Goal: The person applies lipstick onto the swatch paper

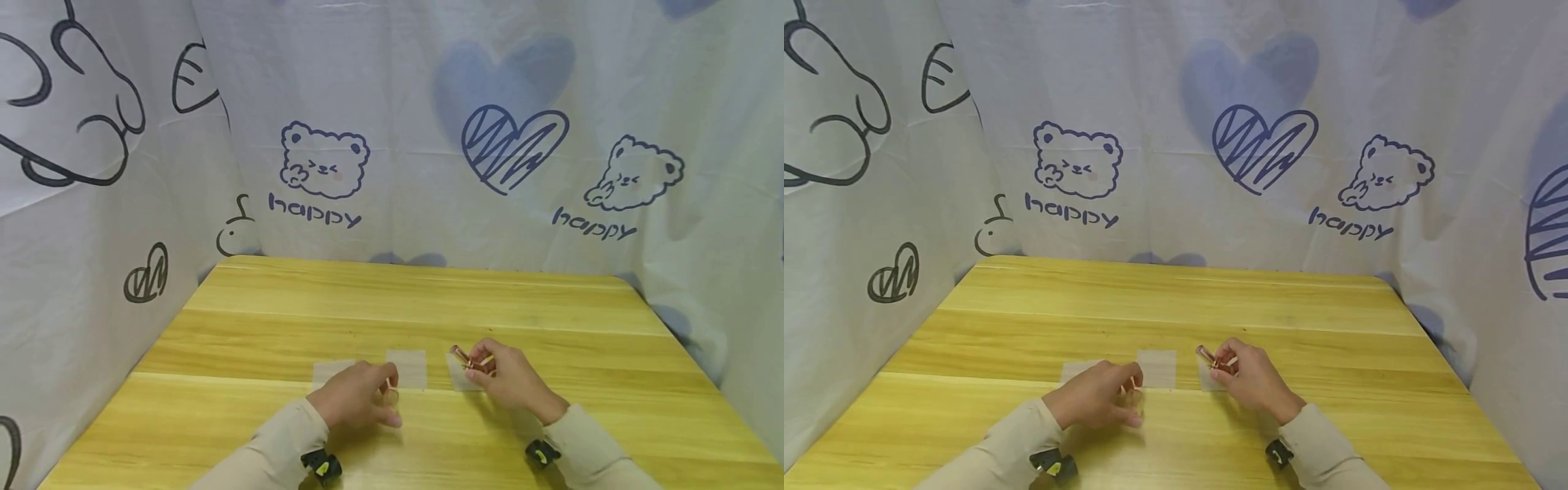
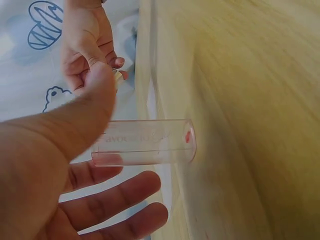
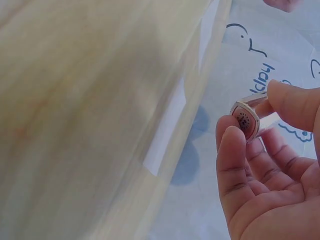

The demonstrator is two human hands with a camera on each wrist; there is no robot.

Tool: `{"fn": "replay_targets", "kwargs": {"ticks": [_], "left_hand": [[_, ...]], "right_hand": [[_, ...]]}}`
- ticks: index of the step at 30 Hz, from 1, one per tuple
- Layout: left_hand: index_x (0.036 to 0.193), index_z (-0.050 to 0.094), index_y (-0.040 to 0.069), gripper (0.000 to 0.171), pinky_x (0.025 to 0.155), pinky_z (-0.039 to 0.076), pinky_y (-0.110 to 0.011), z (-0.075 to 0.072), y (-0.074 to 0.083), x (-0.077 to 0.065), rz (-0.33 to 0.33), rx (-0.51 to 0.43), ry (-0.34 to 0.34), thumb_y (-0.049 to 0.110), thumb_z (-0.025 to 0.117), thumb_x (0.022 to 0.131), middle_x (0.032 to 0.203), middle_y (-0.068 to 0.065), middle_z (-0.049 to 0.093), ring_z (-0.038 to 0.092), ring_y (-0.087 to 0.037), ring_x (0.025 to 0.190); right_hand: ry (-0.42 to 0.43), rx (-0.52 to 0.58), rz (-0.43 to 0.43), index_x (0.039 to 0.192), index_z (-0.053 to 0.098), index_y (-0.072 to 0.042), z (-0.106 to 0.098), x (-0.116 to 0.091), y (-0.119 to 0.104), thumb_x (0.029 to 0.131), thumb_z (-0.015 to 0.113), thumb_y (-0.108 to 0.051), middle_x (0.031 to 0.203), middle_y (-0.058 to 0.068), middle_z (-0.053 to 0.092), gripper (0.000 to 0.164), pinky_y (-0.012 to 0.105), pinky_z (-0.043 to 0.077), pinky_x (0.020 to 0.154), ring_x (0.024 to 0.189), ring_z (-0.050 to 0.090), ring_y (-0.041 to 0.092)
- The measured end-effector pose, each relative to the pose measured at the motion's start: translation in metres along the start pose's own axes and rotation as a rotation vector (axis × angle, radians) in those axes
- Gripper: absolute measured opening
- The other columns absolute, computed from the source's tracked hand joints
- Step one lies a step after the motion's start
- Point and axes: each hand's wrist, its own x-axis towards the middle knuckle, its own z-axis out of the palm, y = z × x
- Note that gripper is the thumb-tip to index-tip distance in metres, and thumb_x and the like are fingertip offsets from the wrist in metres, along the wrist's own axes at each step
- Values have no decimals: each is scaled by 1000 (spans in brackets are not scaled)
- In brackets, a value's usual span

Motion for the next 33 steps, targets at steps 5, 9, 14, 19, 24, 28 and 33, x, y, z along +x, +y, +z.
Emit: {"fn": "replay_targets", "kwargs": {"ticks": [5,9,14,19,24,28,33], "left_hand": [[112,58,9,52,77,52,-35,1,-1,1,17,-57,22,46,76,81,100,-7,67,63,-21,91],[117,57,6,50,76,53,-34,-1,-1,4,34,-103,67,41,73,86,102,-10,66,64,-20,86],[120,56,4,44,74,53,-36,-6,2,8,61,-127,142,34,70,90,103,-13,66,64,-24,85],[123,55,5,42,78,53,-38,-7,5,10,81,-132,197,31,68,93,105,-13,66,64,-28,93],[123,56,5,41,78,53,-37,-7,8,11,96,-144,258,31,66,94,105,-11,66,63,-23,91],[122,57,3,40,75,53,-34,-7,13,13,84,-222,326,31,65,94,104,-11,67,63,-19,88],[122,57,2,41,73,54,-33,-7,20,16,8,-440,359,31,64,95,105,-9,67,64,-18,90]], "right_hand": [[1,-10,-55,100,60,-5,1,0,-2,89,70,-9,91,2,63,16,23,53,63,76,63,12],[13,-2,-63,101,60,-6,1,0,-6,90,70,-9,89,0,62,15,24,53,62,76,61,12],[55,-33,-94,100,62,-7,-1,1,-11,89,71,-9,85,-3,61,14,25,51,60,73,59,10],[74,-47,-134,101,63,-6,-1,3,-16,89,71,-8,83,-5,61,14,24,51,59,73,57,9],[96,-18,-158,102,64,-5,1,3,-23,88,71,-6,84,-4,63,15,24,52,59,74,58,10],[132,-7,-172,102,65,-6,4,5,-28,87,73,-7,85,-4,65,17,24,53,61,75,59,10],[199,-10,-208,101,65,-8,10,9,-34,85,75,-8,85,-5,66,20,23,53,61,74,59,7]]}}
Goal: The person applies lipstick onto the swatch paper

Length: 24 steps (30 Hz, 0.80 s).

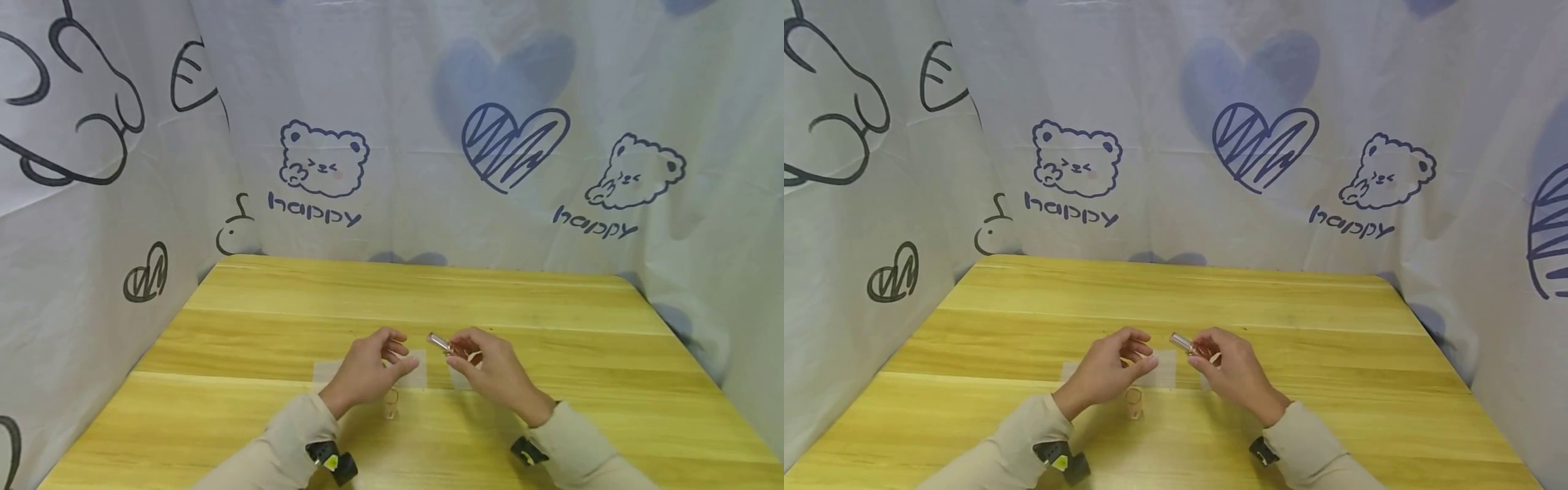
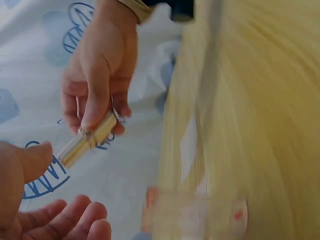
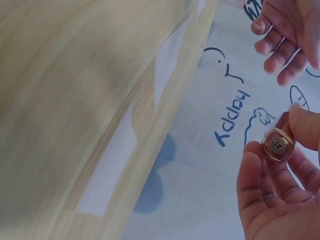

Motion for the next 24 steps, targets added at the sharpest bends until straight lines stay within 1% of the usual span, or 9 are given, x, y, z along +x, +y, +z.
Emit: {"fn": "replay_targets", "kwargs": {"ticks": [3,7,10,13,15,18,21,24], "left_hand": [[124,55,0,45,73,55,-34,2,5,1,-93,-165,-3,33,64,95,108,-9,66,64,-21,93],[128,51,-3,52,72,56,-35,6,10,2,-205,-394,2,35,65,94,109,-12,63,64,-28,96],[128,49,-5,52,72,56,-35,9,12,3,-266,-564,27,32,65,95,107,-14,62,63,-29,93],[123,50,-6,46,72,55,-32,13,15,3,-307,-696,62,27,65,95,104,-13,62,62,-24,88],[119,51,-6,41,71,54,-29,15,16,4,-330,-765,88,23,66,94,103,-13,61,61,-20,86],[114,53,-4,35,67,54,-26,18,18,4,-352,-813,132,20,67,93,102,-14,61,61,-18,83],[111,53,-3,34,65,53,-23,20,19,4,-377,-861,163,21,68,93,101,-13,61,61,-16,82],[110,51,-2,33,63,52,-21,22,20,4,-392,-926,168,22,67,94,98,-9,59,60,-15,82]], "right_hand": [[44,6,-36,101,65,-8,3,1,-4,83,77,-8,86,-5,66,22,23,53,60,73,59,7],[78,27,-78,102,64,-7,6,3,-12,81,78,-8,86,-3,66,25,25,53,59,72,59,7],[83,46,-100,101,63,-6,8,5,-17,81,79,-7,85,-3,65,26,26,54,58,71,59,7],[82,63,-113,100,62,-6,10,7,-22,81,79,-7,83,-3,63,25,25,53,58,70,58,7],[78,68,-120,99,62,-5,11,7,-24,81,79,-7,83,-3,63,25,24,53,58,70,58,8],[75,67,-128,99,62,-6,12,8,-26,81,79,-8,83,-3,63,25,23,53,58,70,58,8],[74,56,-139,98,62,-6,14,9,-26,80,80,-9,83,-3,63,25,27,54,57,70,58,8],[78,51,-143,97,62,-6,15,10,-25,79,81,-9,83,-3,63,26,32,55,57,71,59,8]]}}
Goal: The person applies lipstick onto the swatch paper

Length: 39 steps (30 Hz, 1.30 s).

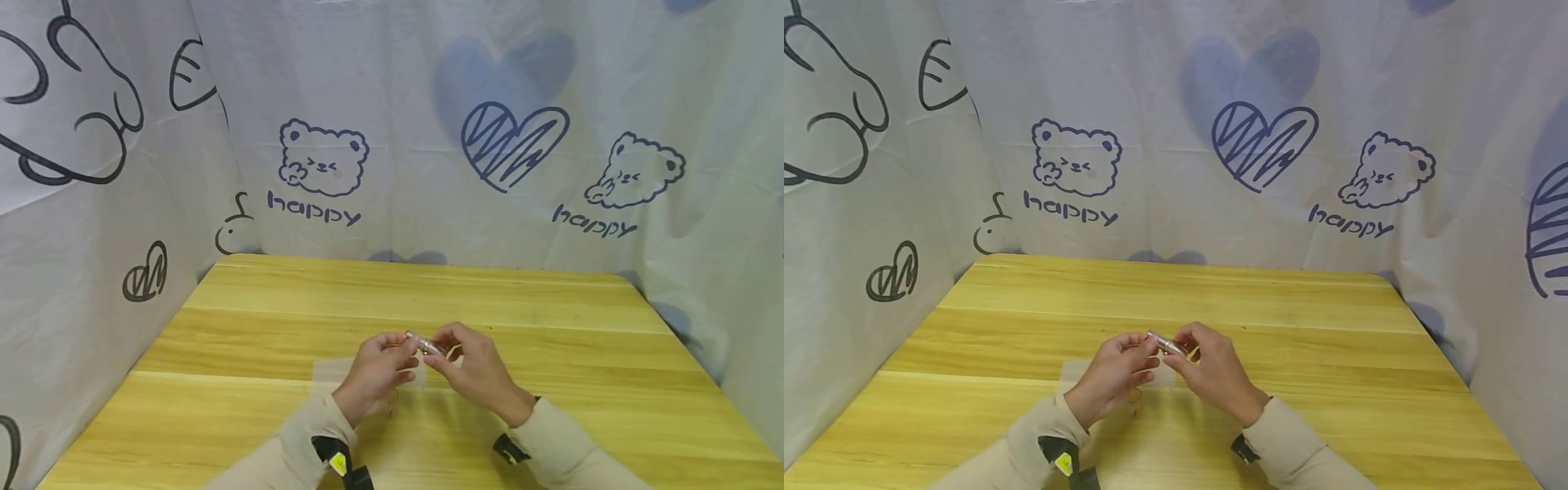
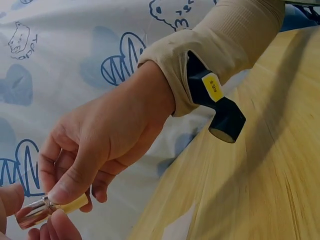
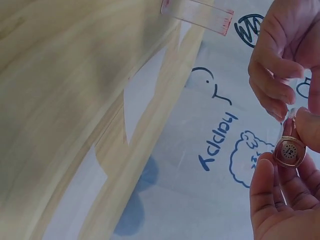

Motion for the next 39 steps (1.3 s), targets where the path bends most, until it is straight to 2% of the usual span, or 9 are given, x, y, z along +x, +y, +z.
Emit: {"fn": "replay_targets", "kwargs": {"ticks": [3,13,20,26,29,34,36,38,39], "left_hand": [[107,51,-1,28,63,52,-20,2,0,1,-21,-49,1,20,65,95,96,-7,57,59,-14,82],[103,51,1,28,61,50,-19,3,2,3,-34,-74,19,21,67,93,93,-6,57,58,-14,82],[99,56,1,20,64,49,-21,1,-1,5,-15,-45,60,17,67,94,92,-6,58,57,-16,84],[100,57,-2,20,68,50,-22,1,-2,4,12,-33,70,14,68,93,92,-6,60,58,-16,85],[103,56,-3,21,68,50,-22,1,-2,5,15,-32,61,13,67,93,92,-6,60,58,-16,85],[104,56,-3,21,67,49,-22,1,-3,5,27,-16,49,12,67,93,90,-4,60,57,-14,82],[103,56,-2,21,66,49,-23,1,-3,4,28,-6,62,13,67,93,88,-3,61,57,-13,80],[103,56,-2,22,67,49,-23,0,-3,4,29,4,76,14,68,92,88,-3,60,56,-13,80],[104,57,-2,23,68,50,-24,0,-3,3,27,5,80,14,68,92,88,-3,60,56,-13,80]], "right_hand": [[-2,-3,-3,96,62,-7,1,0,2,78,81,-9,84,-3,63,26,33,55,57,71,59,8],[15,-36,-45,95,64,-6,0,2,0,75,84,-9,86,0,63,28,30,55,58,73,59,10],[5,-31,-63,94,65,-7,2,3,-1,78,81,-9,85,-2,65,23,25,54,59,74,60,10],[-22,-22,-54,95,65,-6,2,4,-1,86,74,-6,82,-2,66,13,22,52,58,69,60,6],[-64,14,-46,96,65,-4,0,4,2,93,65,-5,77,0,65,4,23,51,54,63,57,5],[-125,88,13,98,67,-2,-2,3,5,100,52,-6,74,2,64,16,24,50,51,59,60,14],[-128,85,16,100,67,-1,-1,3,6,99,54,-7,77,3,66,15,24,52,55,63,63,15],[-116,60,12,104,67,0,1,2,6,95,63,-9,83,5,67,13,25,54,58,68,64,15],[-106,51,11,106,66,0,1,2,5,91,68,-9,87,5,66,18,25,55,60,70,63,14]]}}
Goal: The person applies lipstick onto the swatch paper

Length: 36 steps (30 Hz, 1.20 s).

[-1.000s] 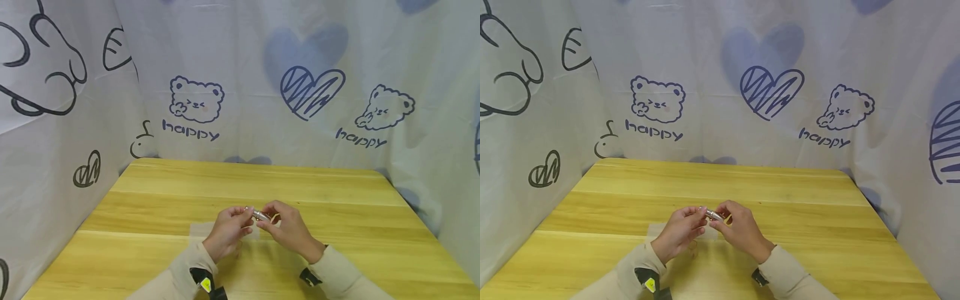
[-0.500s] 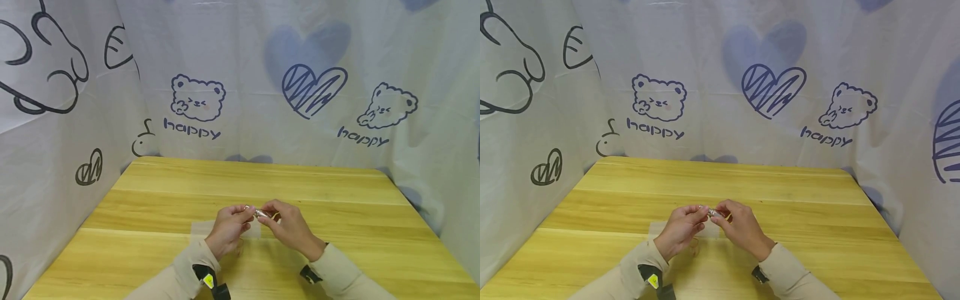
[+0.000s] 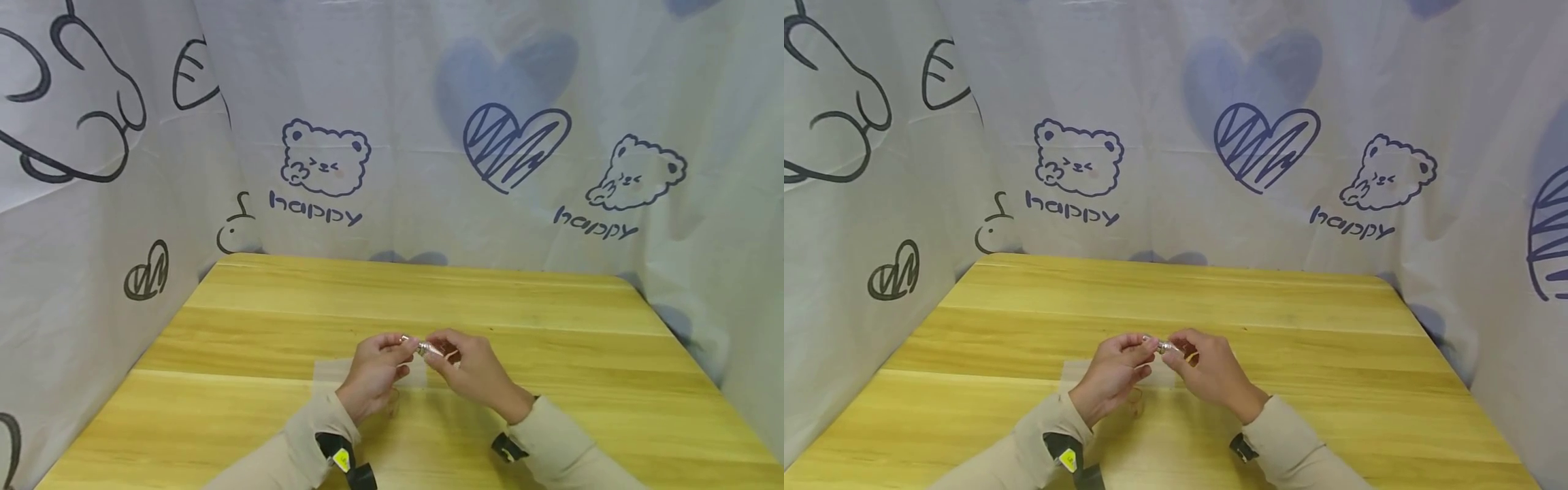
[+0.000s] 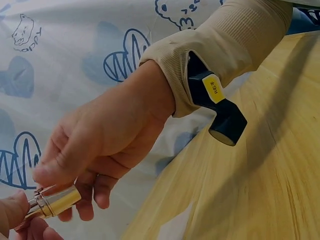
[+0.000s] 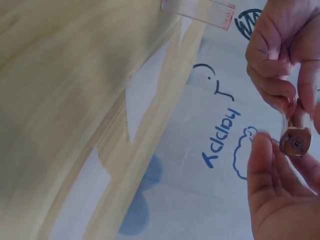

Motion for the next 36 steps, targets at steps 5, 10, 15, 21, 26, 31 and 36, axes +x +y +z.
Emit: {"fn": "replay_targets", "kwargs": {"ticks": [5,10,15,21,26,31,36], "left_hand": [[104,57,-3,24,68,50,-24,0,1,0,7,-1,4,14,69,92,87,-3,60,56,-13,80],[99,58,-2,19,66,49,-22,0,2,-1,12,-1,6,12,68,92,81,-2,59,54,-11,70],[98,58,-2,18,69,49,-24,-1,-1,1,12,8,1,12,67,92,83,-3,59,54,-12,71],[104,57,-5,21,74,51,-27,-4,-4,3,31,30,0,10,66,93,88,-5,61,57,-14,78],[104,57,-5,22,74,52,-27,-4,-3,2,31,31,-4,11,67,93,86,-4,61,57,-13,76],[105,57,-5,23,75,52,-28,-4,-2,2,37,33,0,13,66,94,87,-4,60,56,-14,77],[104,57,-6,22,71,51,-25,-2,-1,3,41,12,7,12,66,94,87,-4,60,57,-13,77]], "right_hand": [[58,-29,-5,105,62,-1,2,-1,-3,72,85,-4,94,6,62,40,26,56,64,76,63,18],[68,-55,-32,101,63,-4,1,0,-4,75,82,-1,89,4,64,32,23,55,63,73,62,12],[56,-65,-43,102,65,-3,0,0,-3,78,80,-1,90,3,66,29,22,55,63,75,63,11],[-15,-14,-59,103,66,1,0,-1,-2,91,66,-3,85,4,69,13,23,54,58,67,63,8],[-30,9,-54,106,66,4,2,-2,1,100,53,-6,84,7,68,18,24,54,60,69,65,11],[53,-30,-44,117,61,3,3,-2,0,84,76,-7,99,10,65,38,29,57,64,81,63,17],[130,-79,-135,109,61,-2,3,0,1,67,87,1,99,8,60,50,28,56,63,83,59,19]]}}
